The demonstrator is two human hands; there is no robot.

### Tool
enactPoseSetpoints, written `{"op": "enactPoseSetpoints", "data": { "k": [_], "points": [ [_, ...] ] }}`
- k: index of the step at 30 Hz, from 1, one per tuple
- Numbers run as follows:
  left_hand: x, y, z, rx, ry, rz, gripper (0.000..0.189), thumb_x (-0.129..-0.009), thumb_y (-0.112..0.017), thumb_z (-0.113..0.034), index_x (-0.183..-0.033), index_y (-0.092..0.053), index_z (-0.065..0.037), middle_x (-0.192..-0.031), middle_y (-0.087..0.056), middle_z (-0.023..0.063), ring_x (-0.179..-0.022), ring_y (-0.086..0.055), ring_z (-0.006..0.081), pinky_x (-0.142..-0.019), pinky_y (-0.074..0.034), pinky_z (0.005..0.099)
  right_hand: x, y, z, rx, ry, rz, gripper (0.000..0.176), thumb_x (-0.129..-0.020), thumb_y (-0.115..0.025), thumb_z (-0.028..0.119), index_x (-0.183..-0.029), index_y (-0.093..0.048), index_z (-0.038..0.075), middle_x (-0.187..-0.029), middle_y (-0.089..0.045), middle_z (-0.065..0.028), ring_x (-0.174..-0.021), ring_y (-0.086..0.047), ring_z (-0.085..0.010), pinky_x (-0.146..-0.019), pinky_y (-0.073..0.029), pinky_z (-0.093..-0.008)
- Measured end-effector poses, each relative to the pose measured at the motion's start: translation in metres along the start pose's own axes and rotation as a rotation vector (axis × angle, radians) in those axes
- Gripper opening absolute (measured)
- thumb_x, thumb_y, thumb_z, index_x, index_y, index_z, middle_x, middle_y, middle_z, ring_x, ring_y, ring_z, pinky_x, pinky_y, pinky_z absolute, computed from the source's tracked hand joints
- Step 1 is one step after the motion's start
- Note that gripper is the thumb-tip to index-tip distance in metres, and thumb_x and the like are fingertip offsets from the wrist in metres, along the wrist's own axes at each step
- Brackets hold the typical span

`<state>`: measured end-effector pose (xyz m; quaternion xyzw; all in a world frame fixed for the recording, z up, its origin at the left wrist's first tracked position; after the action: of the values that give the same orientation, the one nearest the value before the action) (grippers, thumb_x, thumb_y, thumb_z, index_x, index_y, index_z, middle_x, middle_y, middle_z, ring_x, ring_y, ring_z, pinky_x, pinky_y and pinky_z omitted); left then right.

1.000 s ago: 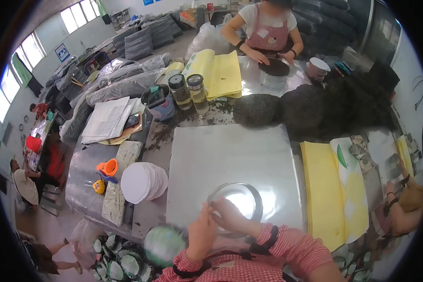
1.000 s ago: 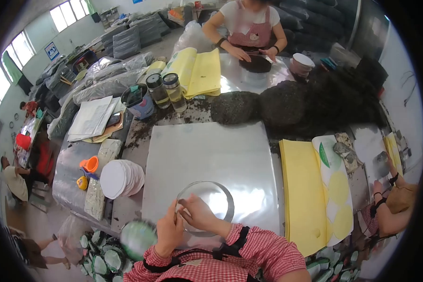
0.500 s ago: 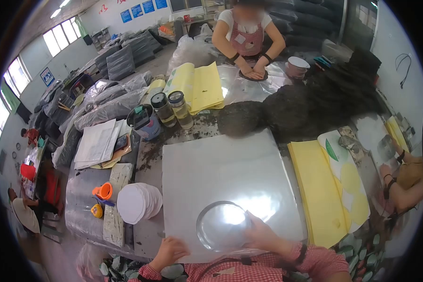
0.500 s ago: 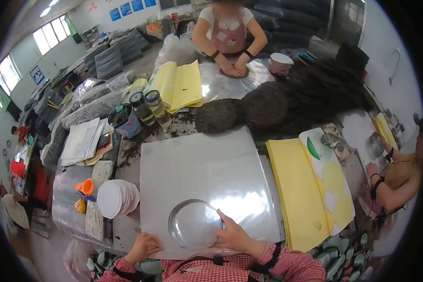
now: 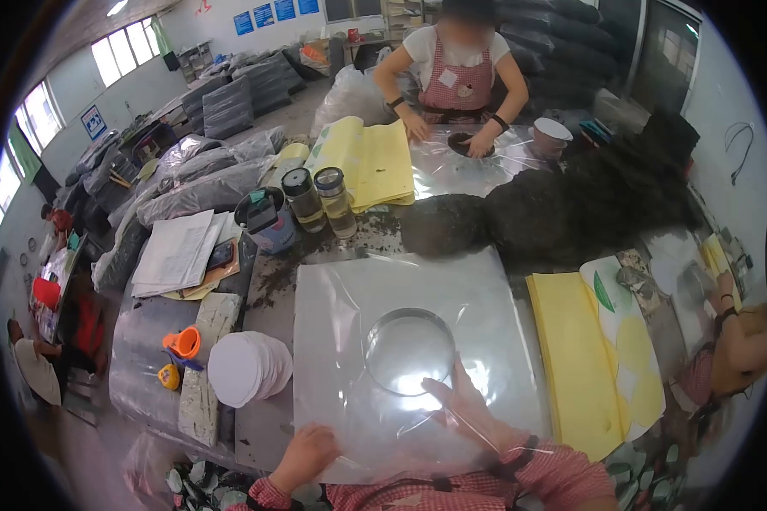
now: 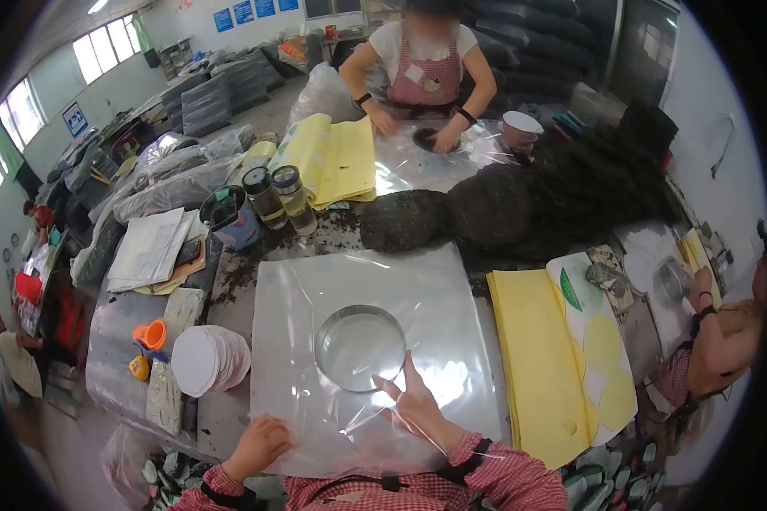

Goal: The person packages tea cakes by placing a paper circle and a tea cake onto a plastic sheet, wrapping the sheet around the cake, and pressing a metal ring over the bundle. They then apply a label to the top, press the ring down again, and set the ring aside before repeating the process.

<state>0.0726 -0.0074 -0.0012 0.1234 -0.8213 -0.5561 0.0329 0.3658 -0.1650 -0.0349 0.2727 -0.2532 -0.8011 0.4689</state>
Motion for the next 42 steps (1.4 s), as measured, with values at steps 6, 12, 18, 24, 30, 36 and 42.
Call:
{"op": "enactPoseSetpoints", "data": {
  "k": [6, 12, 18, 24, 30, 36, 42],
  "points": [
    [0.03, 0.06, 0.109, -0.594, 0.589, -0.452, 0.048, -0.084, -0.075, -0.018, -0.124, -0.062, 0.005, -0.134, -0.06, 0.0237, -0.126, -0.057, 0.0387, -0.099, -0.048, 0.046, 0.079, 0.158, -0.107, 0.072, -0.432, -0.636, 0.023, -0.09, -0.069, 0.008, -0.111, -0.069, -0.001, -0.098, -0.071, -0.014, -0.094, -0.07, -0.0272, -0.078, -0.056, -0.0315],
    [0.014, 0.073, 0.098, -0.668, 0.411, -0.472, 0.029, -0.086, -0.07, -0.009, -0.112, -0.066, 0.002, -0.107, -0.074, 0.016, -0.093, -0.073, 0.0318, -0.075, -0.057, 0.0409, -0.075, 0.223, -0.068, 0.618, 0.114, -0.409, 0.04, -0.083, -0.065, 0.0, -0.123, -0.065, 0.001, -0.12, -0.066, -0.0174, -0.112, -0.063, -0.0346, -0.096, -0.053, -0.0431],
    [0.001, 0.111, 0.091, -0.156, 0.763, -0.41, 0.012, -0.084, -0.073, -0.01, -0.095, -0.072, -0.004, -0.087, -0.073, 0.0129, -0.072, -0.073, 0.0263, -0.064, -0.056, 0.039, -0.176, 0.24, -0.188, 0.838, 0.086, -0.247, 0.049, -0.082, -0.057, -0.003, -0.129, -0.065, 0.009, -0.134, -0.062, -0.0176, -0.131, -0.053, -0.0349, -0.11, -0.044, -0.0428],
    [-0.138, 0.047, -0.056, -0.098, -0.172, -0.579, 0.022, -0.08, -0.076, -0.009, -0.102, -0.073, -0.008, -0.104, -0.075, 0.0086, -0.091, -0.074, 0.025, -0.073, -0.059, 0.0351, -0.176, 0.283, -0.142, 0.404, 0.163, -0.503, 0.038, -0.091, -0.056, -0.006, -0.126, -0.066, 0.004, -0.126, -0.066, -0.0217, -0.123, -0.06, -0.0378, -0.102, -0.049, -0.0414],
    [-0.144, -0.011, -0.042, 0.151, -0.022, -0.414, 0.015, -0.088, -0.07, -0.008, -0.102, -0.071, -0.004, -0.109, -0.072, 0.0113, -0.101, -0.07, 0.0277, -0.081, -0.056, 0.0368, -0.101, 0.165, 0.038, 0.412, 0.547, -0.337, 0.035, -0.088, -0.064, 0.003, -0.122, -0.068, 0.001, -0.126, -0.065, -0.018, -0.119, -0.062, -0.0351, -0.102, -0.05, -0.0436],
    [-0.127, 0.021, -0.012, 0.162, 0.249, -0.549, 0.01, -0.091, -0.066, -0.004, -0.1, -0.065, 0.0, -0.094, -0.062, 0.0163, -0.084, -0.063, 0.0356, -0.075, -0.05, 0.0424, -0.031, 0.04, 0.035, 0.339, 0.625, 0.138, 0.049, -0.083, -0.072, 0.026, -0.124, -0.065, 0.0, -0.125, -0.063, -0.0185, -0.119, -0.061, -0.0322, -0.101, -0.052, -0.0422],
    [-0.237, 0.002, -0.024, -0.067, 0.092, 0.118, 0.104, -0.064, -0.09, -0.031, -0.139, -0.036, 0.017, -0.11, -0.058, 0.0229, -0.095, -0.066, 0.0368, -0.079, -0.056, 0.0398, -0.114, 0.018, 0.067, 0.39, 0.198, 0.357, 0.099, -0.071, -0.083, 0.035, -0.144, -0.035, -0.014, -0.125, -0.053, -0.0243, -0.098, -0.063, -0.0381, -0.083, -0.056, -0.0416]
  ]
}}
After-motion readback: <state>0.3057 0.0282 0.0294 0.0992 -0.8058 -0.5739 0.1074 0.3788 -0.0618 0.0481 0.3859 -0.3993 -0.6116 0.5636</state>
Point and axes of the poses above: each hand's wrist, its own x-axis away from the middle knuckle, its own y-axis out of the back of the hand, z = x × y, the point moved 6 cm from there along -x, towards the middle knuckle
